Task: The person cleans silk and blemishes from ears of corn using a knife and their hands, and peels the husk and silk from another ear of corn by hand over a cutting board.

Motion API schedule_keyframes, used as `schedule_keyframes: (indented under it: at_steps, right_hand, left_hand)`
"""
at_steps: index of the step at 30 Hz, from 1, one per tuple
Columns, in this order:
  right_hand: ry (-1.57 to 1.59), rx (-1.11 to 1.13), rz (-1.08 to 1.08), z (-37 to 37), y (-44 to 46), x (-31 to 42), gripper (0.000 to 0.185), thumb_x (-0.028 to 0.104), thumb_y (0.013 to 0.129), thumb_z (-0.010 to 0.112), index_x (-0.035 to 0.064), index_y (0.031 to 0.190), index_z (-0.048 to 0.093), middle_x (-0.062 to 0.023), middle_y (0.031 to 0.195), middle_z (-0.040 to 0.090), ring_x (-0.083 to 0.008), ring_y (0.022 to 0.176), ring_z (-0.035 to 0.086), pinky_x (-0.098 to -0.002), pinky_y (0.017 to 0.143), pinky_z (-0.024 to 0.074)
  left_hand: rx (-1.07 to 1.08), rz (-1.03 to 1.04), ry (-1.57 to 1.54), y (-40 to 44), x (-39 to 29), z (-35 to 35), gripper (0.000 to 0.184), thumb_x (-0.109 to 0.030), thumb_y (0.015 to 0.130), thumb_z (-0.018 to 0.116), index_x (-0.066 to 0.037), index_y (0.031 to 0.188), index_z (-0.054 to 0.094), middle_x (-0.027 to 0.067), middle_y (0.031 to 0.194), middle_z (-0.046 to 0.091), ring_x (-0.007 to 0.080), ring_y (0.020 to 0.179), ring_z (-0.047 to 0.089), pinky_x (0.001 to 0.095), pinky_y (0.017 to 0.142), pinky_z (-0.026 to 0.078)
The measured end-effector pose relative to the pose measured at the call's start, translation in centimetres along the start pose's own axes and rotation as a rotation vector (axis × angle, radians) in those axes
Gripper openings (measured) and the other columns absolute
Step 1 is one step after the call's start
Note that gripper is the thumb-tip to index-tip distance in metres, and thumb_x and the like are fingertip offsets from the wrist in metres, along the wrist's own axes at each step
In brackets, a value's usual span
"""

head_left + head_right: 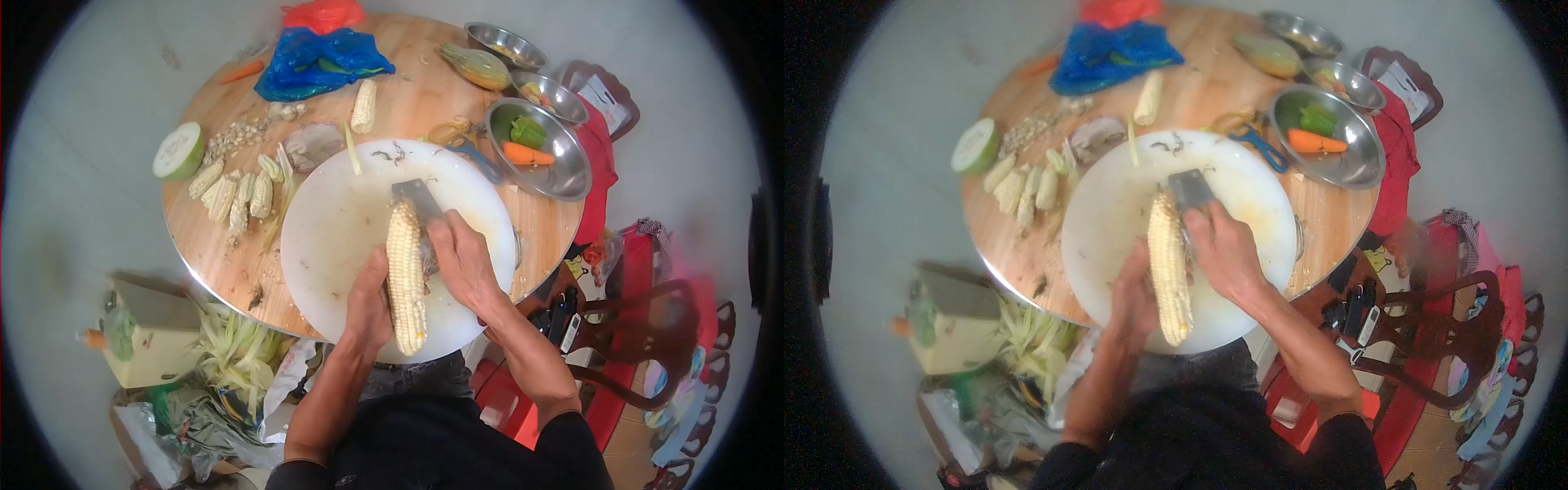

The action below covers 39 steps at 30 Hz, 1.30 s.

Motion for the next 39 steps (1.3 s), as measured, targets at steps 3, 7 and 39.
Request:
schedule_keyframes:
  at_steps: [3,7,39]
  right_hand:
    - [-0.100,-0.060,-0.029,0.2,1.1,0.6,0.028,0.026,0.104,0.054,-0.0004,0.100,0.062,-0.0261,0.078,0.066,-0.0470,0.072,0.066,-0.0485,0.064,0.0506]
    - [-0.150,-0.093,-0.231,1.1,1.4,0.2,0.027,0.022,0.103,0.054,-0.0010,0.091,0.062,-0.0288,0.074,0.061,-0.0492,0.072,0.061,-0.0490,0.061,0.0488]
    - [-0.485,-0.231,-0.366,-1.0,-1.9,-1.3,0.021,0.020,0.100,0.059,0.0034,0.086,0.057,-0.0205,0.068,0.064,-0.0435,0.063,0.064,-0.0507,0.056,0.0499]
  left_hand:
    - [-0.031,0.014,-0.007,0.5,0.2,0.6,0.047,-0.046,0.108,0.043,-0.005,0.129,0.053,0.0116,0.105,0.064,0.0232,0.090,0.066,0.0394,0.080,0.057]
    - [-0.016,0.010,0.034,0.3,-0.3,-0.4,0.047,-0.044,0.109,0.040,-0.004,0.129,0.054,0.0128,0.107,0.065,0.0234,0.088,0.066,0.0387,0.079,0.057]
    - [-0.004,-0.162,-0.055,-0.2,0.8,0.4,0.048,-0.040,0.111,0.035,-0.003,0.132,0.055,0.0138,0.109,0.066,0.0253,0.091,0.065,0.0398,0.079,0.057]
Point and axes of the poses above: each hand's wrist, its own y-axis towards the middle knuckle, its own z-axis out of the palm, x = y × z, the point moved 2 cm from there along y, towards the middle knuckle
